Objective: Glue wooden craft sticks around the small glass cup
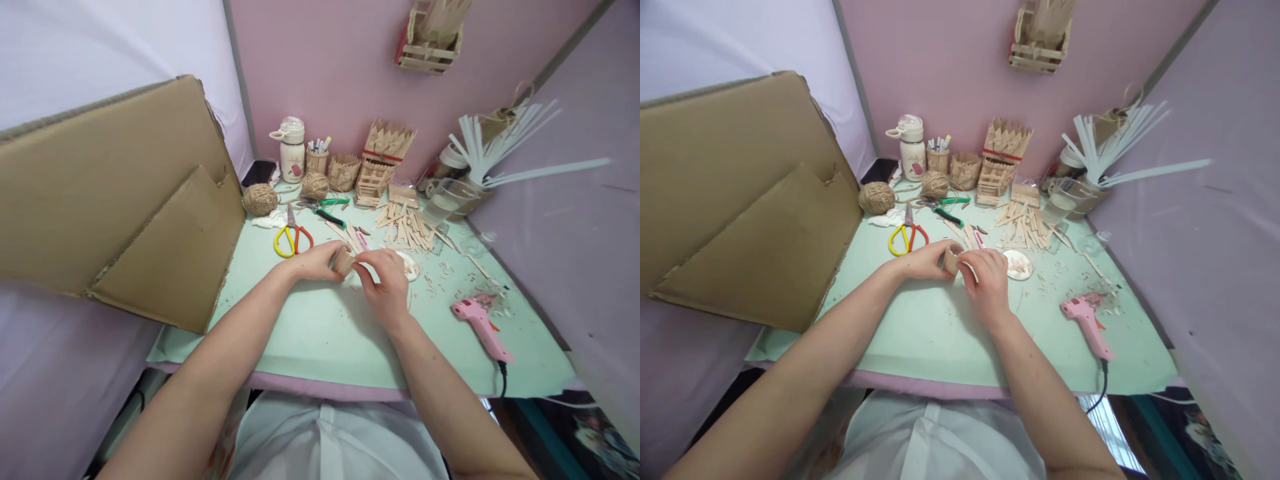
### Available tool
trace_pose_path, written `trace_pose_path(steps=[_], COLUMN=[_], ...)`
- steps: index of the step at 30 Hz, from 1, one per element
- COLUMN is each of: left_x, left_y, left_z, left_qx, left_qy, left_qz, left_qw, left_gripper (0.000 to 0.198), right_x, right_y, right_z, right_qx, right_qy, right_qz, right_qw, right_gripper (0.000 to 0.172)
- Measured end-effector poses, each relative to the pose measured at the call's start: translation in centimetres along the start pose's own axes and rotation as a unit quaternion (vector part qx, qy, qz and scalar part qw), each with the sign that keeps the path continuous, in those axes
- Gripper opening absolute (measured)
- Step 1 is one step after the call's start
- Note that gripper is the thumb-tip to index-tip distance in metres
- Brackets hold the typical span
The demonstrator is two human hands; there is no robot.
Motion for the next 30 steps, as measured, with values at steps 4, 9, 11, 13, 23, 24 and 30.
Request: trace_pose_path(steps=[4, 9, 11, 13, 23, 24, 30], left_x=[0.0, -0.1, -0.1, -0.1, -0.1, -0.1, -0.2], left_y=[0.1, 0.1, 0.1, 0.1, 0.1, 0.1, 0.1], left_z=[0.1, 0.2, 0.2, 0.0, 0.4, 0.5, 0.4], left_qx=[-0.002, -0.015, -0.016, -0.014, 0.000, -0.002, -0.029], left_qy=[0.004, 0.002, 0.004, 0.005, -0.001, -0.002, 0.001], left_qz=[-0.005, -0.017, -0.019, -0.018, -0.003, -0.003, -0.014], left_qw=[1.000, 1.000, 1.000, 1.000, 1.000, 1.000, 0.999], left_gripper=[0.052, 0.049, 0.048, 0.048, 0.068, 0.075, 0.097], right_x=[0.0, -0.2, -0.2, -0.3, -0.5, -0.6, -1.2], right_y=[0.0, 0.1, 0.2, 0.2, -0.3, -0.3, 0.1], right_z=[0.0, 0.0, 0.0, 0.0, -0.9, -1.1, -1.6], right_qx=[-0.009, -0.015, -0.013, -0.005, 0.002, 0.000, 0.010], right_qy=[0.010, 0.013, 0.016, 0.023, 0.024, 0.024, 0.052], right_qz=[0.000, -0.003, -0.004, -0.007, 0.032, 0.041, 0.079], right_qw=[1.000, 1.000, 1.000, 1.000, 0.999, 0.999, 0.995], right_gripper=[0.009, 0.008, 0.009, 0.011, 0.040, 0.042, 0.051])
Point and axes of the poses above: each hand's wrist, its own x-axis towards the middle knuckle, its own y-axis out of the palm, z = x × y, the point moved 1 cm from there along x, towards the middle knuckle, and after that the axes turned 6 degrees about -x, right-handed, at the moved point
